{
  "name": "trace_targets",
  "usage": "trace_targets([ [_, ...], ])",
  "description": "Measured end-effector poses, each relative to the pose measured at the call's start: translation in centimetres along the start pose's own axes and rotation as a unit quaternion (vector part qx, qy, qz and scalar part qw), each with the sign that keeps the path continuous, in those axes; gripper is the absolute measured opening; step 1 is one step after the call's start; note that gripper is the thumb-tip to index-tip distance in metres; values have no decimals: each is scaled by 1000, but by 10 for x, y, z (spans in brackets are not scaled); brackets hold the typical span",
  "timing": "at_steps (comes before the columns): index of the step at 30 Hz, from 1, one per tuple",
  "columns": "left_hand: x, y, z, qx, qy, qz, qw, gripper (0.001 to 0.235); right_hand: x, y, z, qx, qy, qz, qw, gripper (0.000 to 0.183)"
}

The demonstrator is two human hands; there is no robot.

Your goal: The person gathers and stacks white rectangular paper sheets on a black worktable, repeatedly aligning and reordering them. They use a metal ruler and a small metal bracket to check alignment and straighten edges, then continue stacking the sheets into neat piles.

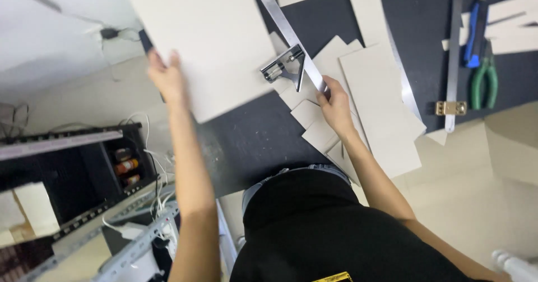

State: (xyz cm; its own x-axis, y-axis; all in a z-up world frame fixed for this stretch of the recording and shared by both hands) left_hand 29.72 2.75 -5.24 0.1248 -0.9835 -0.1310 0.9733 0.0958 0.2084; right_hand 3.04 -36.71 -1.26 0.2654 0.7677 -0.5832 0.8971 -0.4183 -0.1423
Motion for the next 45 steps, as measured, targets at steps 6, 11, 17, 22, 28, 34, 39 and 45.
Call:
trace_targets([
  [6, 36, 146, 7, 53, -36, -71, 995, 7, -53, -13, 39, 27, 108, 67, 992, 46],
  [11, 60, 191, -83, -115, 355, -22, 927, 90, -158, -10, 119, -10, -62, 234, 970, 49],
  [17, 138, -36, -9, -23, 130, -45, 990, 74, -244, 36, 212, 34, -195, 226, 954, 47],
  [22, 126, -226, 17, -279, -5, -122, 952, 62, -239, 35, 183, 40, -275, 229, 933, 38],
  [28, 138, -331, 87, -509, -28, -293, 809, 59, -150, -2, 98, 129, -183, -31, 974, 86],
  [34, 177, -380, 118, -622, -133, -332, 697, 77, -105, -32, 77, 214, -198, -84, 953, 130],
  [39, 177, -383, 141, -549, -183, -339, 742, 97, -81, -56, 51, 123, -166, -50, 977, 127],
  [45, 176, -395, 147, -519, -188, -307, 775, 98, -85, -75, 41, 90, -141, -27, 986, 117],
])
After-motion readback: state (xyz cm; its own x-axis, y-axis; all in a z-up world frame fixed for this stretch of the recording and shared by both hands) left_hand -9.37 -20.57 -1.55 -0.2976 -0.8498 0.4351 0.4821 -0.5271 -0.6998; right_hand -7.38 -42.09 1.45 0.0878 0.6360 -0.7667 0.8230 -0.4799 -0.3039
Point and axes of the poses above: each hand's wrist, its own y-axis towards the middle knuckle, its own x-axis out of the palm, z = x × y, the point moved 7 cm from there along y, towards the middle knuckle, and after that the axes turned 5 degrees about -z, right-handed, at the moved point
